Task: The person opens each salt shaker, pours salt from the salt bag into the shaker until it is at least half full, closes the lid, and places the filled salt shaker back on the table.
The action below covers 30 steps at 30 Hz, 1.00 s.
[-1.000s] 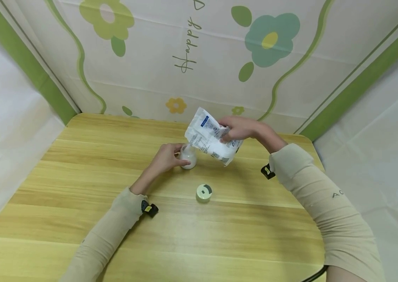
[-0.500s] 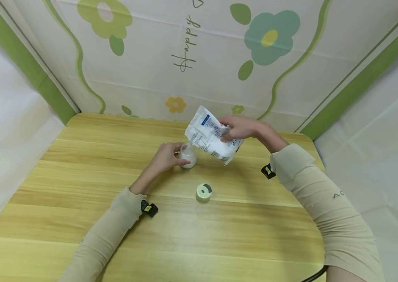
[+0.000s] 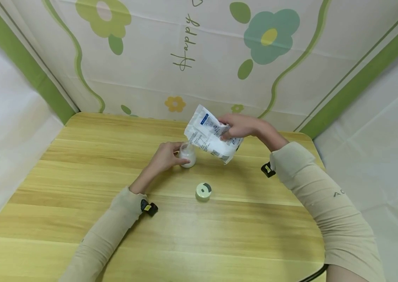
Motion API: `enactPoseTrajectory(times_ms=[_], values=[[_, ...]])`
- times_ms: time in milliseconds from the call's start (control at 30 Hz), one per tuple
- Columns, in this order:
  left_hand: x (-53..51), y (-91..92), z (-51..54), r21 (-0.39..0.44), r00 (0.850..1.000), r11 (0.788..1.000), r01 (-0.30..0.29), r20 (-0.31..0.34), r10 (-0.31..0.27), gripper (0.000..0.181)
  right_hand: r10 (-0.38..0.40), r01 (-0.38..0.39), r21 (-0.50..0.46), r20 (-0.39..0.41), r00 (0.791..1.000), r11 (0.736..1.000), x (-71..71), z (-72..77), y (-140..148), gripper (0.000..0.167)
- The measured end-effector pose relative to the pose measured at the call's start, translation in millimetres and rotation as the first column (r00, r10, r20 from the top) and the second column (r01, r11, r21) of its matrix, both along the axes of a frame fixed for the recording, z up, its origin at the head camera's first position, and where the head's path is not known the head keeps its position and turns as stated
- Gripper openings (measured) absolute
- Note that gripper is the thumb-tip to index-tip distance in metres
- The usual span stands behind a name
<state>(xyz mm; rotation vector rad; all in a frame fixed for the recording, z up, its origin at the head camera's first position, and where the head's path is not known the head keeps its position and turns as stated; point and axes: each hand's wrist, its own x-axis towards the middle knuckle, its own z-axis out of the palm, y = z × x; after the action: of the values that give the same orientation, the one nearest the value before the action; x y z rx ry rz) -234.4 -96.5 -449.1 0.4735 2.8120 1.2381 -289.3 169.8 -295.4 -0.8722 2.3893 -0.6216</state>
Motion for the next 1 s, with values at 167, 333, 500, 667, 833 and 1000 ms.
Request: enactPoseTrajectory(times_ms=[167, 333, 500, 667, 833, 1000], values=[[-0.8, 1.4, 1.3, -0.009, 1.000, 1.000, -0.001, 0.007, 0.001, 0.063, 0.006, -0.006, 0.006, -0.002, 1.000, 1.000, 0.1, 2.0, -0.4, 0.043], [-1.5, 2.7, 1.6, -0.010, 1.000, 1.000, 0.002, 0.007, -0.001, 0.063, 0.008, -0.008, 0.013, -0.002, 1.000, 1.000, -0.8, 3.3, -0.6, 0.045], [-2.4, 3.5, -0.3, -0.004, 1.000, 1.000, 0.000, 0.003, 0.000, 0.062, 0.015, -0.015, 0.021, -0.009, 1.000, 1.000, -1.7, 2.6, -0.3, 0.045], [-2.5, 4.5, -0.8, -0.003, 1.000, 1.000, -0.002, 0.002, 0.002, 0.062, 0.024, -0.023, 0.030, -0.020, 1.000, 0.999, -1.9, 2.4, 0.0, 0.044], [-2.5, 5.6, 0.5, -0.001, 1.000, 1.000, 0.000, 0.000, 0.000, 0.061, 0.022, -0.021, 0.041, -0.029, 0.999, 0.999, -2.1, 3.3, 0.3, 0.043], [-1.8, 5.8, 1.3, -0.001, 1.000, 1.000, 0.006, -0.003, -0.006, 0.061, 0.021, -0.020, 0.044, -0.027, 0.999, 0.999, -2.0, 3.6, 1.0, 0.042]])
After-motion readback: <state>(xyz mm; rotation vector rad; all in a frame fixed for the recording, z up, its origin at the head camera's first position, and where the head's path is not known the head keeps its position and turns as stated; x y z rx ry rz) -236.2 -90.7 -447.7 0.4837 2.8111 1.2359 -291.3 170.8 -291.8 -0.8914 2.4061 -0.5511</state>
